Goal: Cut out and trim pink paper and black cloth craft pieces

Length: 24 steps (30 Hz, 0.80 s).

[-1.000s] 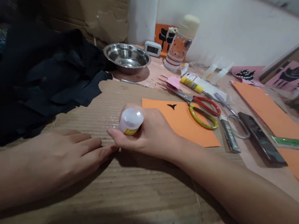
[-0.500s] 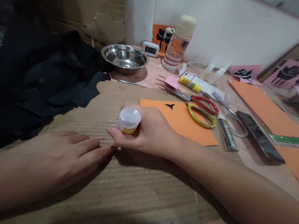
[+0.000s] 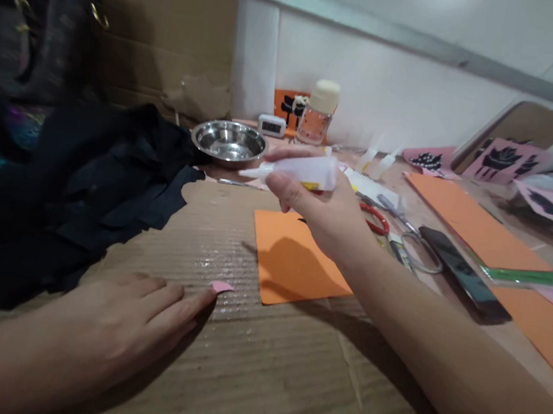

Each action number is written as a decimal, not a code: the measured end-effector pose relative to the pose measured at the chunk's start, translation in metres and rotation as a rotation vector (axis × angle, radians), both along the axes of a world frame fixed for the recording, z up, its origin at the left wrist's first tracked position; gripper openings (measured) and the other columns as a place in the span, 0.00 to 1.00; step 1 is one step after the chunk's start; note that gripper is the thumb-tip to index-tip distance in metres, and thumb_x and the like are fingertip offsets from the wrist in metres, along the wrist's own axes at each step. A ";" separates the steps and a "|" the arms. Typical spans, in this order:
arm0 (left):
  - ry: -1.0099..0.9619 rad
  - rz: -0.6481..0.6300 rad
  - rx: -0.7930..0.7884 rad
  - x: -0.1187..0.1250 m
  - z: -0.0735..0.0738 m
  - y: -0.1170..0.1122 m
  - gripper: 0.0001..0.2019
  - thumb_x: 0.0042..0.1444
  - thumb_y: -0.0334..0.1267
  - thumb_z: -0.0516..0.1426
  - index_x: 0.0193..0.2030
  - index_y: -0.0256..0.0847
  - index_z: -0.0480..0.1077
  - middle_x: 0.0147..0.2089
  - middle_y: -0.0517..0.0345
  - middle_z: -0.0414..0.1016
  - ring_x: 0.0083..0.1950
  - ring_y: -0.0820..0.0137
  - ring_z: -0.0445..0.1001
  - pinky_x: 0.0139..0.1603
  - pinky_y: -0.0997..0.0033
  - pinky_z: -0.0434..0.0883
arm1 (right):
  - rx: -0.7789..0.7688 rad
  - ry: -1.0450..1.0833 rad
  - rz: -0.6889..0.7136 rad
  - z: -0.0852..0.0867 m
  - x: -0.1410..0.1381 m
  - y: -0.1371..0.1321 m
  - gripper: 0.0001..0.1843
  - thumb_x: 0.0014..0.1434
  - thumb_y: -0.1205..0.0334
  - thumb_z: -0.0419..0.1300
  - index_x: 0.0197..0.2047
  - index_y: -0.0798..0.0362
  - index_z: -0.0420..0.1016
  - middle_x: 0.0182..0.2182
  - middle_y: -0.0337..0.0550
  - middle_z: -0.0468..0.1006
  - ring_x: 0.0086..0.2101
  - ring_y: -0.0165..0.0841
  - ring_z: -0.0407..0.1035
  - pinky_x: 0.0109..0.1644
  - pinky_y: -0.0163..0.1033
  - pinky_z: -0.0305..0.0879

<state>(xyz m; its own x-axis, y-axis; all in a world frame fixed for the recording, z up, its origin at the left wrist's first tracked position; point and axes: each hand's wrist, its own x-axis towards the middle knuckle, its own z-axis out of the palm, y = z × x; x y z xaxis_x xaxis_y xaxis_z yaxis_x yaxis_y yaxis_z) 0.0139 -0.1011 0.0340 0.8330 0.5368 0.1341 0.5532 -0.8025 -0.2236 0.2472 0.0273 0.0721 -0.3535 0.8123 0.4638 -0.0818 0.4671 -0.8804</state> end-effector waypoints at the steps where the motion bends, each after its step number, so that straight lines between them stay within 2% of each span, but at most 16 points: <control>1: 0.002 0.010 0.004 0.000 -0.001 0.000 0.28 0.48 0.23 0.54 0.59 0.26 0.73 0.32 0.51 0.80 0.25 0.62 0.77 0.22 0.63 0.78 | -0.078 0.008 0.028 0.003 0.003 0.007 0.19 0.52 0.53 0.75 0.46 0.47 0.80 0.39 0.38 0.78 0.32 0.29 0.70 0.31 0.34 0.67; 4: 0.020 0.023 0.023 0.001 0.001 -0.001 0.28 0.49 0.24 0.54 0.59 0.27 0.73 0.35 0.49 0.82 0.27 0.62 0.78 0.24 0.64 0.79 | -0.322 0.056 0.092 0.010 0.015 0.023 0.24 0.53 0.51 0.73 0.52 0.46 0.79 0.39 0.41 0.80 0.36 0.34 0.74 0.38 0.39 0.73; 7: 0.049 0.039 0.004 0.003 0.005 -0.003 0.28 0.49 0.23 0.54 0.60 0.29 0.72 0.40 0.47 0.83 0.30 0.61 0.80 0.27 0.64 0.80 | -0.405 0.048 0.073 0.009 0.028 0.034 0.21 0.60 0.50 0.67 0.55 0.46 0.77 0.47 0.45 0.81 0.42 0.37 0.76 0.48 0.44 0.76; 9: 0.048 0.066 -0.011 0.003 0.005 -0.004 0.29 0.50 0.22 0.53 0.60 0.31 0.72 0.38 0.50 0.83 0.30 0.61 0.80 0.27 0.64 0.79 | -0.322 -0.100 0.024 0.005 0.035 0.041 0.25 0.60 0.55 0.66 0.60 0.44 0.73 0.55 0.46 0.78 0.48 0.38 0.76 0.53 0.45 0.75; 11: 0.032 0.090 -0.026 0.004 0.003 -0.004 0.29 0.50 0.20 0.53 0.61 0.32 0.72 0.38 0.51 0.83 0.30 0.61 0.80 0.27 0.64 0.79 | -0.173 -0.353 -0.054 0.001 0.038 0.050 0.28 0.60 0.61 0.65 0.63 0.44 0.70 0.60 0.46 0.76 0.52 0.39 0.75 0.56 0.46 0.74; 14: 0.000 0.108 -0.052 0.003 -0.001 -0.002 0.28 0.52 0.20 0.52 0.61 0.34 0.72 0.40 0.52 0.83 0.33 0.60 0.81 0.29 0.63 0.80 | -0.027 -0.626 -0.154 -0.005 0.035 0.069 0.23 0.60 0.67 0.62 0.59 0.50 0.74 0.53 0.51 0.80 0.47 0.43 0.77 0.51 0.50 0.76; 16: -0.010 0.106 -0.065 0.001 -0.004 -0.001 0.27 0.54 0.20 0.51 0.60 0.34 0.72 0.41 0.52 0.84 0.34 0.60 0.82 0.30 0.63 0.80 | 0.015 -0.698 -0.178 -0.008 0.027 0.084 0.21 0.58 0.71 0.62 0.54 0.53 0.77 0.46 0.51 0.82 0.44 0.44 0.77 0.48 0.51 0.76; 18: -0.010 0.111 -0.074 0.000 -0.004 -0.001 0.26 0.55 0.20 0.51 0.59 0.33 0.73 0.40 0.52 0.83 0.33 0.61 0.82 0.31 0.64 0.80 | 0.087 -0.765 -0.191 -0.012 0.016 0.100 0.19 0.56 0.74 0.63 0.51 0.52 0.78 0.45 0.49 0.82 0.45 0.44 0.76 0.50 0.51 0.74; 20: 0.004 0.114 -0.085 0.000 -0.002 -0.003 0.25 0.56 0.21 0.51 0.60 0.34 0.73 0.40 0.51 0.83 0.34 0.61 0.82 0.31 0.64 0.79 | 0.156 -0.828 -0.185 -0.017 0.002 0.114 0.17 0.56 0.73 0.66 0.48 0.51 0.79 0.46 0.48 0.82 0.47 0.43 0.74 0.53 0.51 0.72; 24: 0.063 0.094 -0.084 0.002 0.006 -0.004 0.26 0.56 0.22 0.52 0.61 0.34 0.71 0.42 0.50 0.83 0.34 0.62 0.81 0.30 0.67 0.78 | 0.261 -0.945 -0.156 -0.029 -0.018 0.134 0.12 0.62 0.61 0.67 0.48 0.55 0.78 0.46 0.46 0.80 0.46 0.40 0.75 0.52 0.51 0.72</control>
<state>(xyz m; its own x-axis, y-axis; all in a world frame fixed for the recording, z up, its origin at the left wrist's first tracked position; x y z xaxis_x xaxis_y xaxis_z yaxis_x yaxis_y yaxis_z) 0.0164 -0.1053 0.0398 0.7837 0.6202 0.0343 0.6140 -0.7651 -0.1940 0.2296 0.1614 0.0432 -0.5685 0.7934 0.2175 0.6793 0.6018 -0.4200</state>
